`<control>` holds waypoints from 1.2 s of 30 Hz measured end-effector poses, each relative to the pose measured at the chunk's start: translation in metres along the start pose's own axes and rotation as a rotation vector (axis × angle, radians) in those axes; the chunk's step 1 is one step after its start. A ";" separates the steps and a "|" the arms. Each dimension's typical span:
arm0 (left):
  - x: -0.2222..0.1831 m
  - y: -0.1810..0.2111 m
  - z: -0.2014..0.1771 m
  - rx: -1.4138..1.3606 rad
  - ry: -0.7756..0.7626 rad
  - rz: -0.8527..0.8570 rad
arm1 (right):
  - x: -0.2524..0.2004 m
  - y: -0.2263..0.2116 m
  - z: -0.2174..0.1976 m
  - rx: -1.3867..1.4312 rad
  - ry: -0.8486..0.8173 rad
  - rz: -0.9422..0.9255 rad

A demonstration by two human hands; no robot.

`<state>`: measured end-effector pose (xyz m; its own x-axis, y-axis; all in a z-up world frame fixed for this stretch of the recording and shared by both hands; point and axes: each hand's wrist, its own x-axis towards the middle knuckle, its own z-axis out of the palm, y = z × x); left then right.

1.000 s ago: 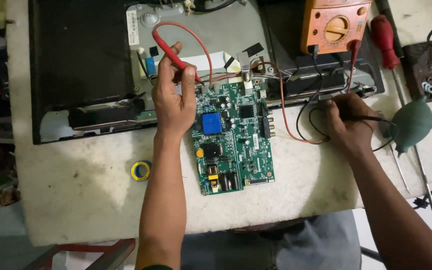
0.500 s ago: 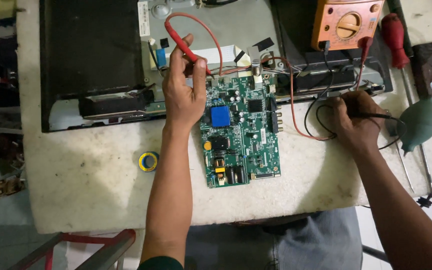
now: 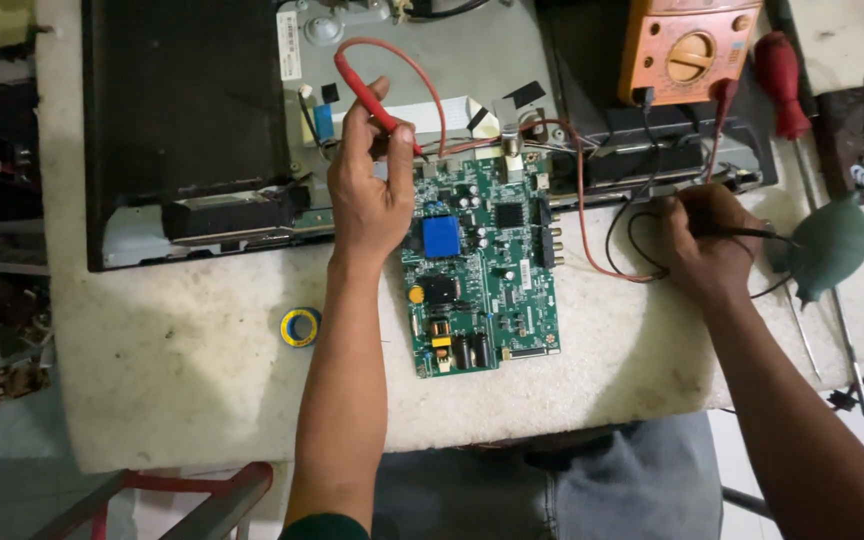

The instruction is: Using a multimeter to test components on a television main board for diagnostic purposes.

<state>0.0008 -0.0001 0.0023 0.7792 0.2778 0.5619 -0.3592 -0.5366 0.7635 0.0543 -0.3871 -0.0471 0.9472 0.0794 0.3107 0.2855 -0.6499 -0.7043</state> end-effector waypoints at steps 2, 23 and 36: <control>0.000 0.001 0.000 -0.017 0.000 0.005 | -0.001 -0.004 -0.001 0.129 -0.034 -0.030; -0.004 -0.005 0.002 0.010 0.010 0.015 | -0.002 -0.017 -0.002 0.044 -0.011 0.050; 0.005 0.009 0.005 0.035 0.004 0.039 | 0.001 -0.015 0.000 0.097 -0.005 0.006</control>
<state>0.0041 -0.0079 0.0104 0.7627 0.2591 0.5925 -0.3715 -0.5744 0.7294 0.0510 -0.3773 -0.0358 0.9497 0.0795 0.3030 0.2921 -0.5745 -0.7646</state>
